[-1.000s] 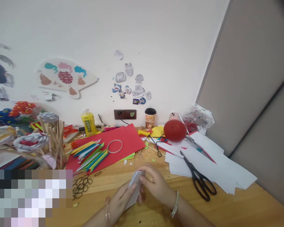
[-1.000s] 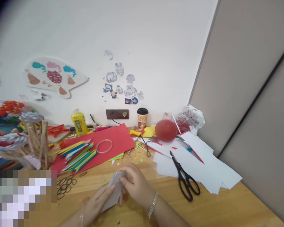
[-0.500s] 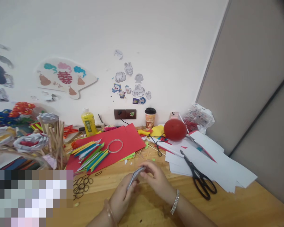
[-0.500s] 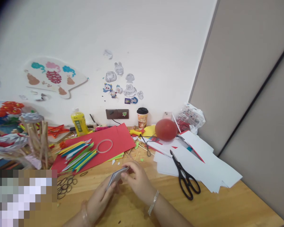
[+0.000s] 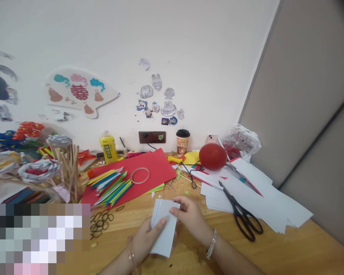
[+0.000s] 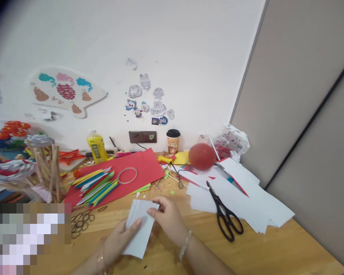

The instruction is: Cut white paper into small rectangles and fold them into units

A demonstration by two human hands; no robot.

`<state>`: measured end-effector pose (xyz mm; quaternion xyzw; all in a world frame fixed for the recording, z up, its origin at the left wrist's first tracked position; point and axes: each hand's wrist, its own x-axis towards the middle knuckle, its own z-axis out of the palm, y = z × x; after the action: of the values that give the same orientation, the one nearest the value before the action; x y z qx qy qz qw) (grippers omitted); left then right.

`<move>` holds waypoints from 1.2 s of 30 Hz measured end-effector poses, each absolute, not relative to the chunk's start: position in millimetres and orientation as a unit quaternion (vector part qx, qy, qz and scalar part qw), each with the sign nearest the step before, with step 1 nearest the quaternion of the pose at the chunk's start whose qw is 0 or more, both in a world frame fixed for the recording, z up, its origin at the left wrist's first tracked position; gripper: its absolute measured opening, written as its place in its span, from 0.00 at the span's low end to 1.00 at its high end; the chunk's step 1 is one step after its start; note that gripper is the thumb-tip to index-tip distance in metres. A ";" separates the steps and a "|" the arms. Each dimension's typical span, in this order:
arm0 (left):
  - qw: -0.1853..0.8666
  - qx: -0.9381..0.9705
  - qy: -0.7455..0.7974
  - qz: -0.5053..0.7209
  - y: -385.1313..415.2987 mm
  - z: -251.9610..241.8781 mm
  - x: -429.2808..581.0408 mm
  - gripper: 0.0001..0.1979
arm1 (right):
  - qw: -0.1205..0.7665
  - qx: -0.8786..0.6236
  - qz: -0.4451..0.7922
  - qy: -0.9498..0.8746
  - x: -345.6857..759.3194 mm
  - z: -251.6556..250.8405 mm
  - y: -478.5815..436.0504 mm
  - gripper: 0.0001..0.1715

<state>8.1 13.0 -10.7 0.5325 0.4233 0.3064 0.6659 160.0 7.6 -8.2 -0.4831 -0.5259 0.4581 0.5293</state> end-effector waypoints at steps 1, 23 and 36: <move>0.656 0.545 0.431 0.294 12.9 -10.7 7.0 0.27 | 0.525 -0.476 0.466 -0.530 159.6 -8.1 6.6 0.14; 0.642 0.504 0.438 0.377 42.8 -16.1 -4.0 0.28 | 0.333 -0.740 0.170 -0.559 234.1 -4.6 37.3 0.14; 0.473 0.669 0.435 0.374 48.6 -33.5 -7.4 0.11 | 0.114 -0.727 -0.025 -0.677 245.5 10.6 29.4 0.10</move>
<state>-7.4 48.6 -33.5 0.6690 0.4350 0.3740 0.4726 245.5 29.4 10.6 -0.7267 -0.6769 -0.0251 0.1142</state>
